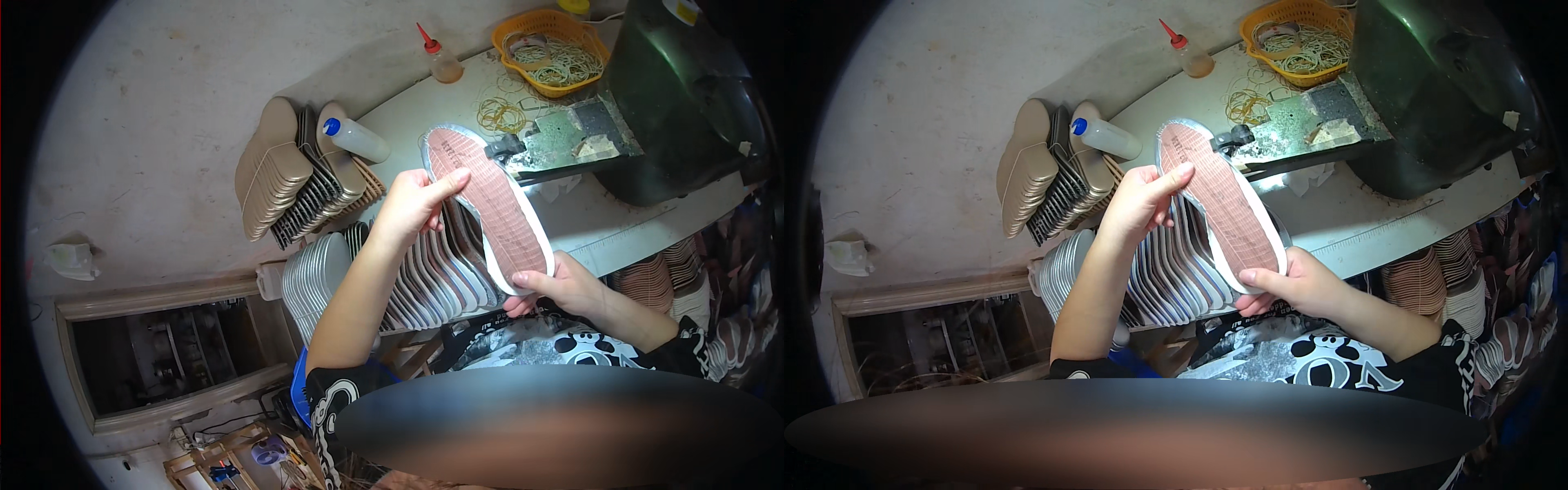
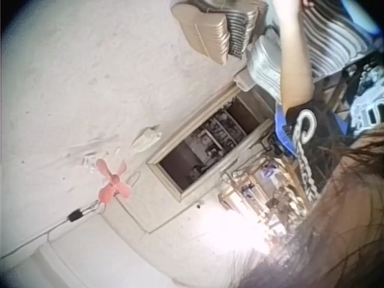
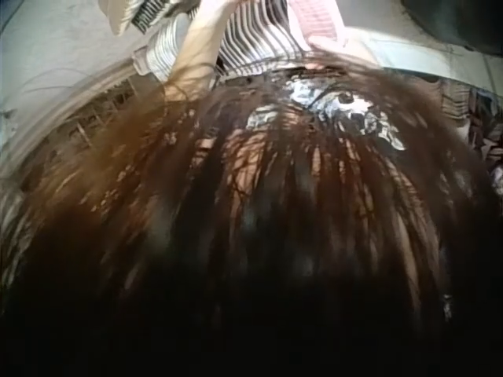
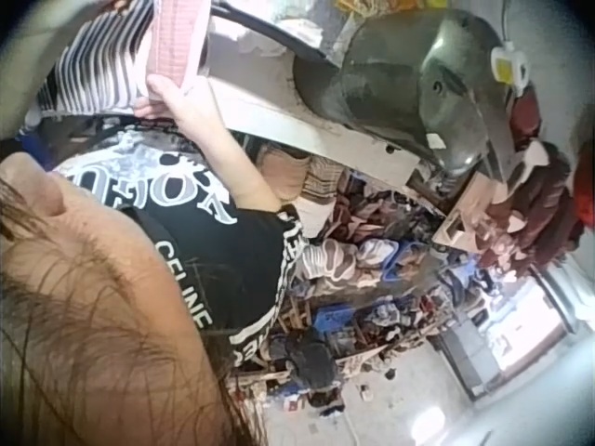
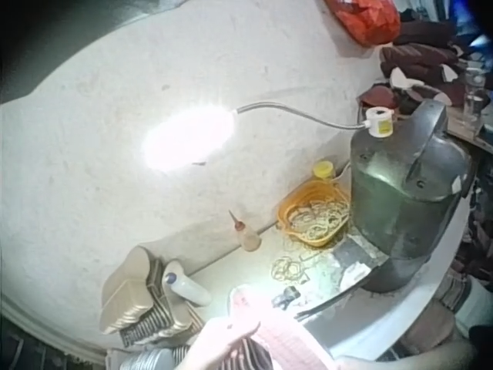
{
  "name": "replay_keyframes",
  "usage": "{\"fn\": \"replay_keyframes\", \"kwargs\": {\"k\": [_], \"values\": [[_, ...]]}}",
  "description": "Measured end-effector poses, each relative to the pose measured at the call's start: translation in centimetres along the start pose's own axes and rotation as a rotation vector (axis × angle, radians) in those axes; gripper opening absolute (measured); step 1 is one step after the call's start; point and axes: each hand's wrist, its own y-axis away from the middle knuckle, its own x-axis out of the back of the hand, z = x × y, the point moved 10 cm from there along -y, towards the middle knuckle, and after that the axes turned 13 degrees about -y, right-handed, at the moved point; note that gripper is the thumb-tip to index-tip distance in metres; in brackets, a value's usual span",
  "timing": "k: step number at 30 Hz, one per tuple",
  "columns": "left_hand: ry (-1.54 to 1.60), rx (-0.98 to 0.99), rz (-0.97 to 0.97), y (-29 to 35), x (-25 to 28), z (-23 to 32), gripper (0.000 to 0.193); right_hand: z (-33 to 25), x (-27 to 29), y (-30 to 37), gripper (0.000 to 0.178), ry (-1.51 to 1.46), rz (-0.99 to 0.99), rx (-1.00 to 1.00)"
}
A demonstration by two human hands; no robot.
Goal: The person is assembling shoe insoles and outsoles, manually pressing and aligning the components.
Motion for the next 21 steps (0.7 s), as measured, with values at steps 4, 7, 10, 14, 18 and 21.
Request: {"fn": "replay_keyframes", "kwargs": {"k": [4,7,10,14,18,21], "values": [[0.013,0.030,-0.015,-1.3,1.2,-0.6,0.050,-2.2,-1.6,-0.7,0.032,-0.120,0.036,0.185],[-0.186,0.056,-0.017,-2.8,2.7,-0.4,0.056,-3.9,-1.9,-1.6,0.032,-0.129,0.046,0.282],[-0.282,0.094,-0.019,-4.3,4.3,0.1,0.062,-5.5,-2.2,-2.6,0.032,-0.190,0.087,0.331],[-0.819,-0.535,0.592,-5.3,8.1,6.6,0.077,-6.5,-1.5,-4.4,0.031,-0.212,0.129,0.353],[-0.861,-0.846,0.273,-5.2,5.4,11.1,0.073,-7.0,-2.1,-5.7,0.031,-0.250,0.117,0.340],[-0.879,-0.935,-0.350,-5.7,-0.6,11.3,0.053,-7.6,-1.3,-6.1,0.031,-0.243,0.172,0.421]]}}
